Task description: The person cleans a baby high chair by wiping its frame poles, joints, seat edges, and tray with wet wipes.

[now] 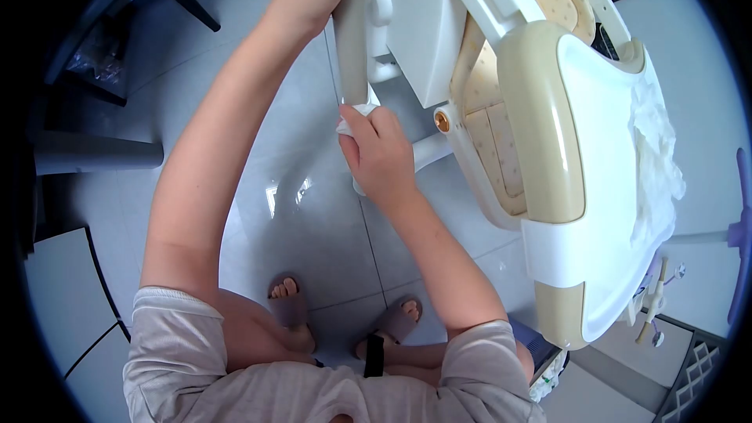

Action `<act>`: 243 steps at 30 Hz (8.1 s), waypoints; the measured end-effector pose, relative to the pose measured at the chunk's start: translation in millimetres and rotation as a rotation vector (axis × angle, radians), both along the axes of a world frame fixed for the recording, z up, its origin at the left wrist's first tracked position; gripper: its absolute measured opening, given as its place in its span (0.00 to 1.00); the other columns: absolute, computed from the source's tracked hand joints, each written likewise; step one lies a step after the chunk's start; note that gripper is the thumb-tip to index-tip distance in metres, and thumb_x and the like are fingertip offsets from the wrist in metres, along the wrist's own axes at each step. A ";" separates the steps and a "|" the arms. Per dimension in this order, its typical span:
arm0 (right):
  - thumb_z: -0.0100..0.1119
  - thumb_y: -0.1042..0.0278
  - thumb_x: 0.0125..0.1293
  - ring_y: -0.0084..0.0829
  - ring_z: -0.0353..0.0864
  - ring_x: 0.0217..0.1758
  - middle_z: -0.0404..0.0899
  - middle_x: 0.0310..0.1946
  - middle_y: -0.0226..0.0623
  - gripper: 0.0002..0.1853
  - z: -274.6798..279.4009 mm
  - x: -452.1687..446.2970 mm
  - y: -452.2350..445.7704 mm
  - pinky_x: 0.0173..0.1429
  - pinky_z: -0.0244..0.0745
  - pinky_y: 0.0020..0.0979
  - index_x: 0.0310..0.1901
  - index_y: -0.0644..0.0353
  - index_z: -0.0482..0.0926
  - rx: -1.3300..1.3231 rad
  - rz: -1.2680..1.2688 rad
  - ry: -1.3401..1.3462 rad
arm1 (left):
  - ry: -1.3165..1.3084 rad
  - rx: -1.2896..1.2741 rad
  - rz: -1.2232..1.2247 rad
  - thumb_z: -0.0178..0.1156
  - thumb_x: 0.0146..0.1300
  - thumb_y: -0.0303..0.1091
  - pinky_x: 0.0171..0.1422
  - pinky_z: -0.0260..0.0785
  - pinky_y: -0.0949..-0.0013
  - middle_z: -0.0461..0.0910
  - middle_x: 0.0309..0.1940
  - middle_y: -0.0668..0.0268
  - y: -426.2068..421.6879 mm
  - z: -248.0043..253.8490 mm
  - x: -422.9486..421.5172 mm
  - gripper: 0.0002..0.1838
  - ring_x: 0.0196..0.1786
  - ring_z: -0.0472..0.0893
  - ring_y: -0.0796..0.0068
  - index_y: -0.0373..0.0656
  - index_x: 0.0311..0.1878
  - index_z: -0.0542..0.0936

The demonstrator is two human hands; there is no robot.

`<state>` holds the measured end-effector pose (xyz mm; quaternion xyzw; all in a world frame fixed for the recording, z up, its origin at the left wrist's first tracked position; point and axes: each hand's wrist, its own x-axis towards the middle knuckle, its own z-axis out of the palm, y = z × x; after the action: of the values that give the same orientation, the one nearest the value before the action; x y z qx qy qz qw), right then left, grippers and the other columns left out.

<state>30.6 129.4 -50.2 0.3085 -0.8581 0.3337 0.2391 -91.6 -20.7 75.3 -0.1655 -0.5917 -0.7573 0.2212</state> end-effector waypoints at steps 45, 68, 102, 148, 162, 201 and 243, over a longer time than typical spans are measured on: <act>0.56 0.79 0.62 0.48 0.67 0.57 0.69 0.50 0.50 0.09 -92.6 38.3 3.0 0.62 0.62 0.42 0.44 0.64 0.74 -0.409 -0.160 -0.246 | -0.003 -0.067 0.108 0.58 0.56 0.30 0.32 0.69 0.71 0.76 0.24 0.65 -0.8 6.6 4.6 0.07 0.25 0.75 0.76 0.38 0.34 0.74; 0.55 0.70 0.63 0.41 0.59 0.74 0.69 0.66 0.35 0.24 -111.9 -43.6 193.3 0.74 0.52 0.54 0.63 0.55 0.72 0.308 -0.464 -0.575 | -0.185 -0.253 -0.053 0.56 0.62 0.23 0.35 0.77 0.67 0.75 0.41 0.59 -17.4 -76.2 50.4 0.31 0.31 0.80 0.72 0.38 0.67 0.57; 0.57 0.75 0.60 0.40 0.67 0.69 0.68 0.66 0.36 0.24 -175.9 55.4 114.9 0.74 0.62 0.43 0.59 0.59 0.71 0.229 0.347 -0.143 | -0.875 0.063 0.553 0.56 0.67 0.44 0.57 0.74 0.64 0.78 0.53 0.56 -112.4 39.6 289.3 0.27 0.52 0.81 0.63 0.34 0.63 0.69; 0.72 0.69 0.50 0.56 0.81 0.45 0.81 0.41 0.54 0.31 -11.3 -20.7 32.8 0.48 0.77 0.43 0.53 0.69 0.65 -0.817 -0.129 -0.412 | -0.906 0.004 0.607 0.58 0.55 0.48 0.58 0.75 0.58 0.76 0.56 0.47 -228.9 69.1 316.7 0.41 0.54 0.80 0.54 0.32 0.67 0.64; 0.76 0.64 0.52 0.32 0.79 0.51 0.78 0.47 0.39 0.32 -6.1 30.4 34.2 0.57 0.74 0.34 0.56 0.65 0.71 -0.767 -0.051 -0.613 | -0.863 0.150 0.356 0.57 0.52 0.49 0.57 0.73 0.56 0.75 0.54 0.45 -254.9 55.1 297.1 0.42 0.53 0.78 0.50 0.31 0.67 0.64; 0.52 0.72 0.70 0.27 0.75 0.46 0.76 0.47 0.38 0.22 -56.5 26.9 112.2 0.54 0.70 0.29 0.64 0.63 0.62 -0.850 -0.334 -0.450 | -0.901 -0.066 0.351 0.50 0.65 0.46 0.45 0.70 0.70 0.75 0.37 0.62 -229.1 -36.1 322.1 0.21 0.39 0.76 0.71 0.38 0.51 0.75; 0.51 0.63 0.73 0.40 0.79 0.46 0.78 0.47 0.46 0.22 30.9 14.7 125.9 0.53 0.72 0.35 0.63 0.65 0.64 -0.463 -0.107 -0.478 | -0.605 -0.790 -0.293 0.73 0.54 0.39 0.63 0.67 0.65 0.73 0.57 0.58 11.0 -163.7 224.7 0.36 0.60 0.73 0.72 0.38 0.63 0.67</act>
<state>45.2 255.4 -19.4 0.1135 -0.8062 0.5697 0.1120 133.1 -9.7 -88.4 -0.0911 -0.8406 -0.5131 -0.1474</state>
